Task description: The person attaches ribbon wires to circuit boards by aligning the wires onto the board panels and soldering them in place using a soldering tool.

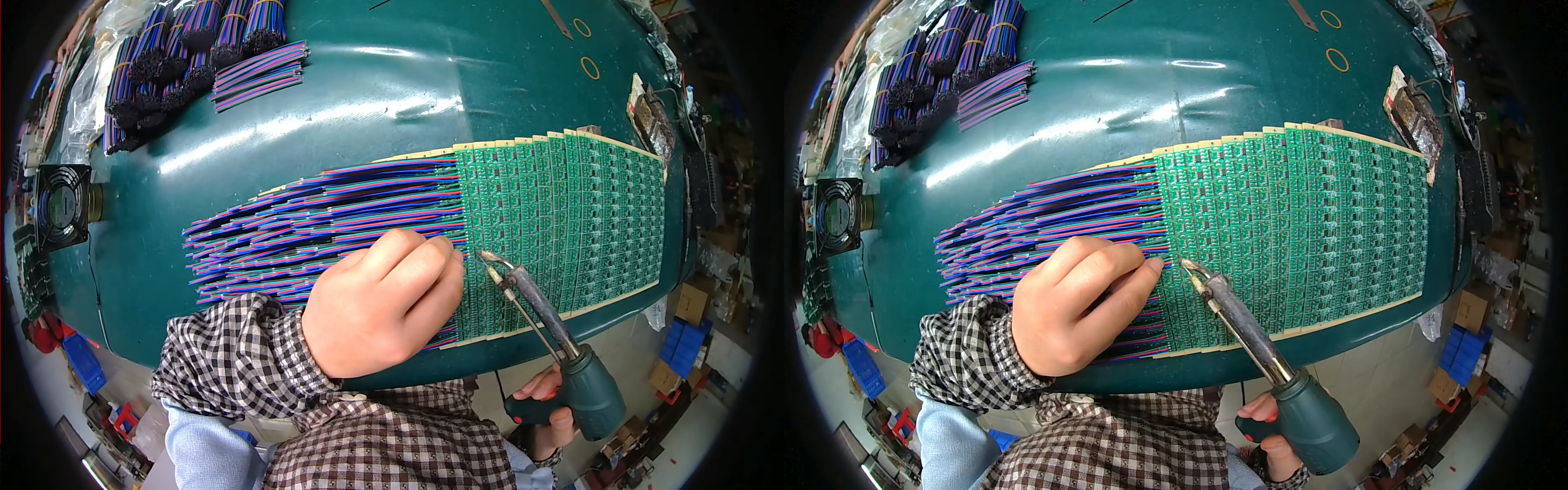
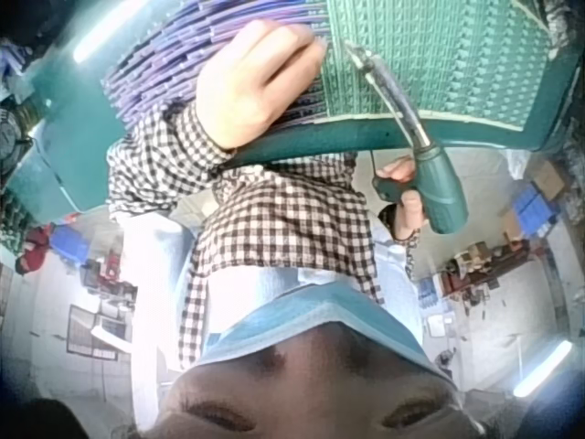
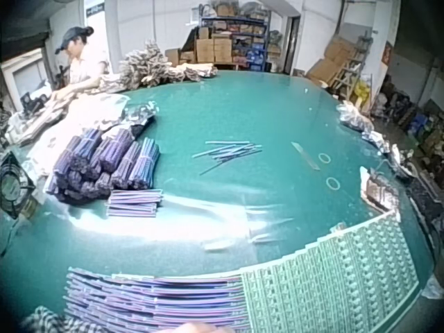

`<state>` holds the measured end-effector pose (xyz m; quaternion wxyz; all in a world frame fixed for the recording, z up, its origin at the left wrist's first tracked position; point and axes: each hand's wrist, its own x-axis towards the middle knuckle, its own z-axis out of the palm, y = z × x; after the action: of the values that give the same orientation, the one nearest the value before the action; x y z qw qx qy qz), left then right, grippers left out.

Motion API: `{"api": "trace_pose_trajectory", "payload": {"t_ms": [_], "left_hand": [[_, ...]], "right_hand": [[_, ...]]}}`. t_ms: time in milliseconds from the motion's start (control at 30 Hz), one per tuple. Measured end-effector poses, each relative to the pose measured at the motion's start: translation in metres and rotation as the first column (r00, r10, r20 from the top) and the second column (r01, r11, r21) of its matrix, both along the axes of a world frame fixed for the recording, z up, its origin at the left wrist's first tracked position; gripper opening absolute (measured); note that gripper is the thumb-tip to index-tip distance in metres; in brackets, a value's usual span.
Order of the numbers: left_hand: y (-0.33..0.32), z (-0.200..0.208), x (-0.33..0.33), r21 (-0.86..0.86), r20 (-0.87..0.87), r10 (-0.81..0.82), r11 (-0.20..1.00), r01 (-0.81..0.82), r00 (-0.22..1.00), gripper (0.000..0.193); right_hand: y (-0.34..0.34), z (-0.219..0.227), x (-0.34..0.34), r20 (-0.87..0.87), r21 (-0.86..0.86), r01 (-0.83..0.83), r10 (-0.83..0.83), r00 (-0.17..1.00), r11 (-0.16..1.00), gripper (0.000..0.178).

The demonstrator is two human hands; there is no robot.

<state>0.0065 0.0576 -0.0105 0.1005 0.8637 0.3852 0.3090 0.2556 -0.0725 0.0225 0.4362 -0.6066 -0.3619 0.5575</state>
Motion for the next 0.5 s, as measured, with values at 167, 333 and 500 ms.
{"api": "trace_pose_trajectory", "payload": {"t_ms": [167,333,500], "left_hand": [[0.001,0.002,0.001,0.001,0.002,-0.002,1.0,0.002,1.0,0.035],[-0.001,0.003,0.001,0.007,-0.015,0.016,1.0,-0.016,1.0,0.035],[-0.001,0.001,0.001,0.023,0.003,0.01,1.0,-0.01,1.0,0.036]], "right_hand": [[-0.004,-0.001,0.005,0.079,0.076,-0.013,0.007,0.997,0.997,0.071],[-0.011,-0.01,0.012,0.076,0.133,-0.022,0.012,0.997,0.991,0.073],[-0.007,-0.005,0.012,0.068,0.091,-0.088,0.082,0.994,0.992,0.074]]}}
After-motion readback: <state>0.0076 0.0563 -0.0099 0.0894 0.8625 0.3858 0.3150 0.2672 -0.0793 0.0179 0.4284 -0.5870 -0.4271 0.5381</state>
